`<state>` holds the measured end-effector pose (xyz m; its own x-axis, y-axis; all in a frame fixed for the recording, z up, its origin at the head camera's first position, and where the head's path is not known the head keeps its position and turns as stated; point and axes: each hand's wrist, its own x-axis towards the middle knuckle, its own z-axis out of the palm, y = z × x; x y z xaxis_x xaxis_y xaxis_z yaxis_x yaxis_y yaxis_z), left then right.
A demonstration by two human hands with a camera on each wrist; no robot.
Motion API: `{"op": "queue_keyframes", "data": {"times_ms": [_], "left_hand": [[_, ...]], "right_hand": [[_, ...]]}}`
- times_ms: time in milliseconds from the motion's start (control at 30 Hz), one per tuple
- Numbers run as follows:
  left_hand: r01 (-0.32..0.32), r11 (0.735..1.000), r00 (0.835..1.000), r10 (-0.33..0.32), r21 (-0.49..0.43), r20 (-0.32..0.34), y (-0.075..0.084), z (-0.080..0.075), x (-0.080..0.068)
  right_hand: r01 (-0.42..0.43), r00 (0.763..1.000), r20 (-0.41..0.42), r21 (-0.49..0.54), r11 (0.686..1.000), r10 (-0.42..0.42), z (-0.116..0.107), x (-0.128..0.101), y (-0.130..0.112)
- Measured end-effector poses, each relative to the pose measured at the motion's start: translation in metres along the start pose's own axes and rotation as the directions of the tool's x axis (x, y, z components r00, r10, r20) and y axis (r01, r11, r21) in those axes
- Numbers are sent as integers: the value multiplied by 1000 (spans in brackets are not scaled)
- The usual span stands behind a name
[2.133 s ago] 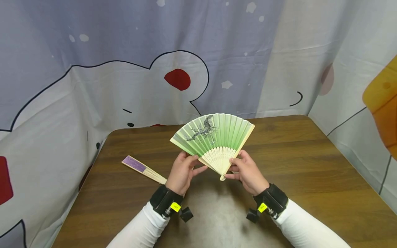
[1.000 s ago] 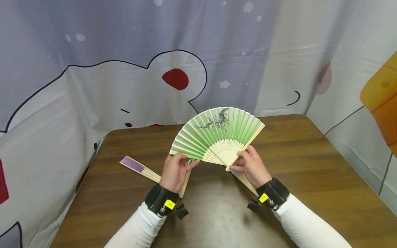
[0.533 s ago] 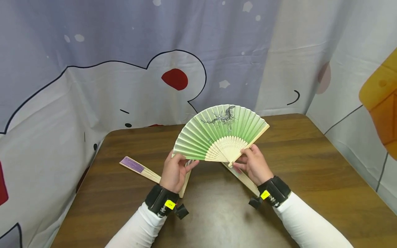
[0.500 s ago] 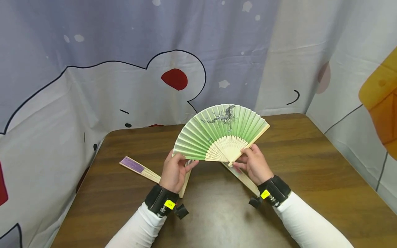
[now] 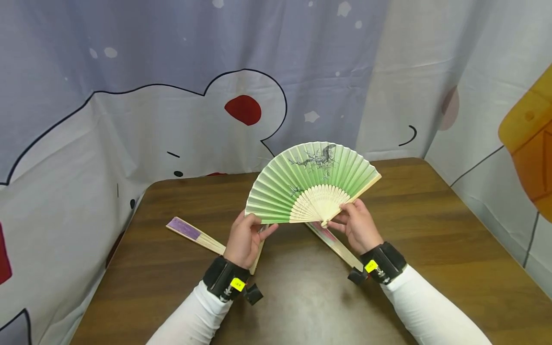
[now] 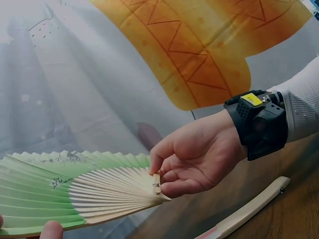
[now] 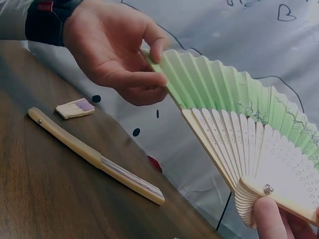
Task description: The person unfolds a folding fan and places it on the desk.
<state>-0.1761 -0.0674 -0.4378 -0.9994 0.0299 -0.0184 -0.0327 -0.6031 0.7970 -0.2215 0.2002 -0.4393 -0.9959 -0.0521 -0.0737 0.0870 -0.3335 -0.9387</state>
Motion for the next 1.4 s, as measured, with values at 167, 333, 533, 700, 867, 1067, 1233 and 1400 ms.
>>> {"op": "queue_keyframes", "data": {"times_ms": [167,333,533,700,867,1067,1233,1400], "left_hand": [[16,1000,1000,-16,1,7,-4,2,1],[38,998,999,-38,45,-2,-8,4,2],[71,991,997,-72,116,8,-12,5,3],[80,976,997,-82,202,1,-16,3,8],[49,943,998,-56,328,12,-20,3,14],[-20,878,999,-6,478,54,-23,7,20],[-106,769,993,46,631,112,-31,17,30],[-198,599,980,115,776,162,-38,33,42]], "right_hand": [[-6,1000,-31,11,1000,7,-4,2,-1],[0,998,-61,43,999,3,-9,5,-2],[-1,997,-83,48,999,5,-16,10,-3],[-10,994,-106,59,998,16,-24,18,-4],[-7,989,-148,69,998,17,-35,21,-5],[0,982,-189,100,995,19,-52,21,-9],[13,974,-225,115,993,13,-70,21,-14],[32,961,-277,134,991,6,-85,19,-19]]}}
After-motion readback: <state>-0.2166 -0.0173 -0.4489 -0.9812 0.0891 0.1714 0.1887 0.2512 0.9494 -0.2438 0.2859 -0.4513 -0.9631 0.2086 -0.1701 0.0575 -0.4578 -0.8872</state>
